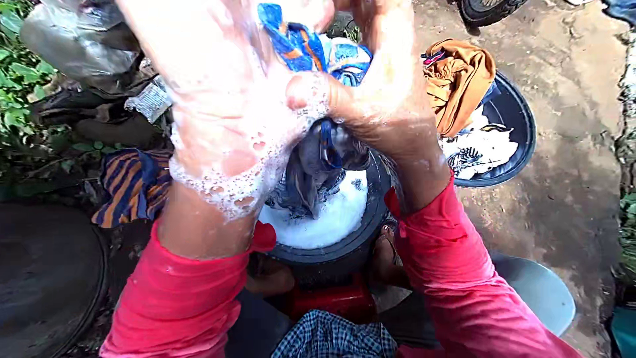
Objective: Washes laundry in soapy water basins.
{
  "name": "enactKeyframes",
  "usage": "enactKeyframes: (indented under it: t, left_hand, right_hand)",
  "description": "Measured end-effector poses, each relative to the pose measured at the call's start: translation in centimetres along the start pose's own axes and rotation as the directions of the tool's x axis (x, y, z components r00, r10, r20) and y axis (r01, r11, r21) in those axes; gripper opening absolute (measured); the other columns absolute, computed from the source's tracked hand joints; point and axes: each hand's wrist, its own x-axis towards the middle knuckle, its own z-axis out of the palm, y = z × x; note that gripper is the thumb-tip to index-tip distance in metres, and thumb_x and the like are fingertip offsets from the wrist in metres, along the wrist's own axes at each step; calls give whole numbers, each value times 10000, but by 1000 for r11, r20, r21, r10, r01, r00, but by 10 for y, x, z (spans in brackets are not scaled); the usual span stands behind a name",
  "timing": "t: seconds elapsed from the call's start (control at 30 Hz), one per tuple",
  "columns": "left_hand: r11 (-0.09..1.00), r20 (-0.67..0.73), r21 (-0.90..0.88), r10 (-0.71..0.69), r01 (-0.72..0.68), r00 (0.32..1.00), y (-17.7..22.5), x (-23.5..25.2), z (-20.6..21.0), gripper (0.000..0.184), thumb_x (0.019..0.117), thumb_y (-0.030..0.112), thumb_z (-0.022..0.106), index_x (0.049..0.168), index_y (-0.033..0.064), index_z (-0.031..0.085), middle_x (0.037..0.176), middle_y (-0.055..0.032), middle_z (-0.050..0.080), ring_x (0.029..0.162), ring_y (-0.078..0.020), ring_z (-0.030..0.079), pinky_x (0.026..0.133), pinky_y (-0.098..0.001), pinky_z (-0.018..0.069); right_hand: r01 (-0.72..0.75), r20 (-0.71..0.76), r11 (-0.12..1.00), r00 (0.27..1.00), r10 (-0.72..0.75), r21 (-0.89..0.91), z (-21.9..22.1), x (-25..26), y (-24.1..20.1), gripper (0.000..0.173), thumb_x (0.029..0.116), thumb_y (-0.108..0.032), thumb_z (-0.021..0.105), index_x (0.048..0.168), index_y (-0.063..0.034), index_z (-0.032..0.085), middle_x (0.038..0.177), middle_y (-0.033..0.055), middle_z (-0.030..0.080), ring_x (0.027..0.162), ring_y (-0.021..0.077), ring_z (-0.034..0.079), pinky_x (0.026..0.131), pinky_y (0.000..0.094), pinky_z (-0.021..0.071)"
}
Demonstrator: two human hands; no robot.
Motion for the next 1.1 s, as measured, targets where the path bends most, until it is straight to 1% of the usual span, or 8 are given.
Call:
enactKeyframes:
  t: [0.17, 0.23, 0.33, 0.53, 0.73, 0.87, 1.0, 1.1]
  left_hand:
    - [694, -337, 600, -232, 398, 912, -88, -39, -70, 499, 1019, 318, 432, 1476, 126, 379, 1304, -82, 580, 1024, -178, 635, 809, -352, 550]
    - [152, -416, 822, -499, 549, 760, -144, -100, -128, 826, 856, 400, 797, 1526, 100, 418, 1571, -192, 384, 1347, -361, 490, 1046, -557, 474]
    - [-467, -563, 820, -763, 330, 317, -221, -182, -173, 972, 787, 580, 809, 1601, 329, 341, 1702, -213, -80, 1526, -547, -14, 1079, -813, 205]
    - [-460, -574, 789, -788, 406, 223, -268, -246, -208, 632, 922, 61, 670, 1501, -48, 442, 1662, -332, 40, 1530, -545, 30, 1227, -637, 62]
    - [-586, -586, 709, -799, 392, -135, -230, -226, -181, 400, 1109, 90, 345, 1454, -69, 472, 1504, -267, 486, 1435, -388, 440, 1185, -536, 330]
    - [-409, -529, 783, -834, 469, 155, -246, -193, -174, 615, 998, 205, 639, 1469, -121, 415, 1495, -324, 459, 1418, -442, 433, 1173, -569, 334]
    - [74, -570, 754, -419, 653, 706, -244, -187, -152, 1041, 741, 297, 862, 1496, -158, 308, 1471, -364, 449, 1392, -455, 451, 1197, -529, 326]
    - [156, -569, 803, -84, 575, 818, -238, -183, -133, 858, 795, 379, 781, 1370, -185, 485, 1367, -363, 547, 1334, -479, 492, 1191, -579, 285]
  right_hand:
    - [-512, 33, 859, 859, 511, 12, -25, -114, 94, 424, 959, 37, 511, 1371, -11, 598, 1341, 89, 641, 995, 80, 662, 832, 261, 571]
    - [-873, -148, 484, 486, 861, -56, -16, -189, 166, 238, 1031, -124, 535, 1221, -46, 655, 1023, 148, 681, 793, 224, 627, 675, 412, 523]
    - [-984, -262, -37, 11, 965, -174, 10, -270, 260, 416, 1055, -221, 543, 1392, 22, 543, 1283, 303, 624, 1199, 428, 614, 1029, 592, 476]
    - [-905, -18, -133, -137, 990, -404, 33, -301, 261, 462, 1115, -78, 334, 1518, 148, 323, 1591, 321, 344, 1514, 391, 323, 1250, 452, 233]
    - [-787, 162, -61, -202, 966, -614, 25, -321, 270, 457, 1116, -173, 369, 1445, 130, 462, 1517, 299, 463, 1454, 380, 415, 1222, 472, 277]
    - [-909, -170, -117, -52, 984, -401, -1, -238, 240, 441, 1056, -194, 547, 1383, 102, 548, 1435, 292, 548, 1393, 384, 491, 1185, 500, 349]
    - [-932, -330, 340, 284, 900, 123, 11, -160, 163, 98, 949, -85, 670, 998, -4, 643, 789, 93, 618, 696, 166, 594, 651, 362, 518]
    - [-774, -244, 566, 512, 824, 286, 12, -105, 76, 61, 919, -134, 644, 980, -134, 638, 689, -14, 590, 537, 56, 547, 473, 233, 466]
